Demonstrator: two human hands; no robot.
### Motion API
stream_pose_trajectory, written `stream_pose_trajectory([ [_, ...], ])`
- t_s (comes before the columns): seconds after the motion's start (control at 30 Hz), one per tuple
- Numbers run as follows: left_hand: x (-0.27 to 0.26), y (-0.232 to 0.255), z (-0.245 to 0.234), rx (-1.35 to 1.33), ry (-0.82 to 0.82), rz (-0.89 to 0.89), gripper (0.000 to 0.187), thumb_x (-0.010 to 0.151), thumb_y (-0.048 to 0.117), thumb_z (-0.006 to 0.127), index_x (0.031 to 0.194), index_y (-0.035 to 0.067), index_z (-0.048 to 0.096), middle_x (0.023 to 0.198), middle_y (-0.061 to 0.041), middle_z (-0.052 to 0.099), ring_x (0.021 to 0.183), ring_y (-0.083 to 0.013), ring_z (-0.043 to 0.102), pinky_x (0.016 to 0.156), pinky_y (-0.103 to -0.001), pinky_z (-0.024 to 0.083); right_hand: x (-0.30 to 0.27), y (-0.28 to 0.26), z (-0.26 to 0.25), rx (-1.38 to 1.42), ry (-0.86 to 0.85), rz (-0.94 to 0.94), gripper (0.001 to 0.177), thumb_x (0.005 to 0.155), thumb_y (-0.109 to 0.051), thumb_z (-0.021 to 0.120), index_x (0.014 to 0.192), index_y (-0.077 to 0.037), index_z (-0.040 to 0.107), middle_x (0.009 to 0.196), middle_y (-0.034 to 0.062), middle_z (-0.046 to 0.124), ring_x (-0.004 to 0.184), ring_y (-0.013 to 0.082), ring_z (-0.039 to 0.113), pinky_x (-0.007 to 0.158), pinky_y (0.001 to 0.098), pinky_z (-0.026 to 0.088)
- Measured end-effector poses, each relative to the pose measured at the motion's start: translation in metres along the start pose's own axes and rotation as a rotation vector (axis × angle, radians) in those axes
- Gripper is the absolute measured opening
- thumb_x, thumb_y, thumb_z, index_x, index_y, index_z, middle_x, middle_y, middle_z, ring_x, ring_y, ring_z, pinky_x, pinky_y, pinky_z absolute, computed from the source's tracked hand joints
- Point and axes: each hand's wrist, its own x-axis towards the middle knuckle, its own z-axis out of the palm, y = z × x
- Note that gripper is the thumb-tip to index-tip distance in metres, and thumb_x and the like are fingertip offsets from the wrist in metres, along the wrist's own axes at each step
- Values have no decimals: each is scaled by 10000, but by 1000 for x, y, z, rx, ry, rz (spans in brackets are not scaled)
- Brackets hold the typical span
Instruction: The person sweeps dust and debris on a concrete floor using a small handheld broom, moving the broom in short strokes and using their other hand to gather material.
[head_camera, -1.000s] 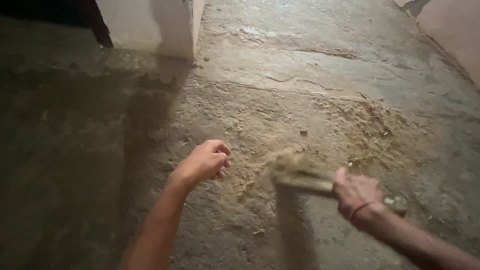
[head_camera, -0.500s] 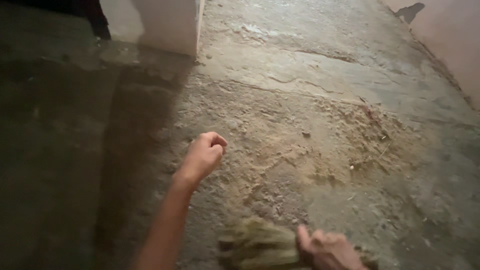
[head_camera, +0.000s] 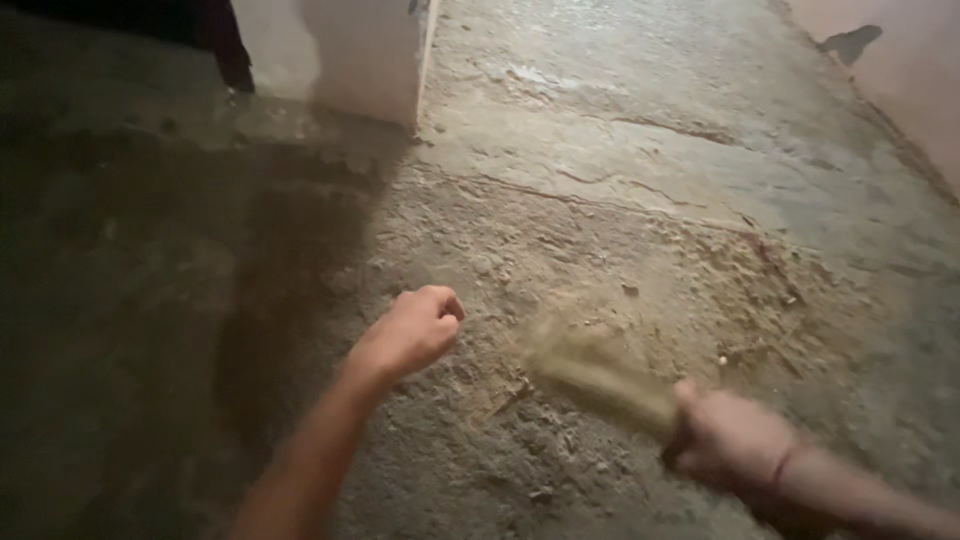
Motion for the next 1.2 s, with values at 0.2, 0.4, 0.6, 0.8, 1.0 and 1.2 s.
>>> stream_pose_trajectory([
  [0.2, 3, 51, -19, 165, -84, -61, 320, 855, 131, 508, 1098, 82, 711, 1064, -192, 767, 994, -329, 776, 879, -443, 588, -10, -57, 110, -368, -138, -292, 347, 1118, -379, 423, 1304, -89, 384, 858, 178, 700, 750, 273, 741, 607, 455, 599],
  [0.4, 6, 88, -10, 687, -253, 5, 298, 853, 125, 589, 1116, 75, 721, 1194, -198, 696, 1114, -374, 683, 908, -487, 569, 28, 19, 42, -385, 16, 28, 125, 1061, -144, 401, 1168, -122, 462, 866, 44, 746, 787, 192, 766, 637, 371, 636],
  [0.6, 21, 97, 1, 828, -374, 80, 289, 850, 153, 603, 1101, 78, 727, 1195, -170, 701, 1109, -358, 690, 900, -493, 584, 13, 50, -47, -37, -145, 118, 346, 889, -417, 687, 1101, -185, 542, 1014, 70, 749, 972, 257, 762, 885, 423, 645],
  [0.8, 48, 98, 8, 753, -268, 9, 307, 836, 144, 616, 1109, 44, 715, 1187, -218, 698, 1118, -384, 678, 914, -496, 571, 32, -20, 127, -295, 131, -134, 299, 1053, -213, 469, 1346, -158, 440, 927, 148, 719, 802, 353, 755, 655, 574, 612],
  [1.0, 37, 90, 31, 616, -277, -59, 309, 833, 124, 594, 1105, 38, 713, 1182, -231, 702, 1124, -382, 685, 935, -491, 568, 76, -31, 174, -387, 264, -377, 346, 965, -184, 533, 1295, -105, 464, 804, 173, 713, 674, 326, 741, 512, 506, 597],
  [1.2, 19, 75, 10, 569, -273, -171, 307, 845, 141, 563, 1102, 96, 727, 1200, -191, 706, 1137, -359, 682, 953, -479, 555, 47, 16, 11, -225, 119, 68, 141, 1051, -172, 436, 1135, -87, 512, 822, 57, 722, 688, 172, 712, 595, 356, 604],
])
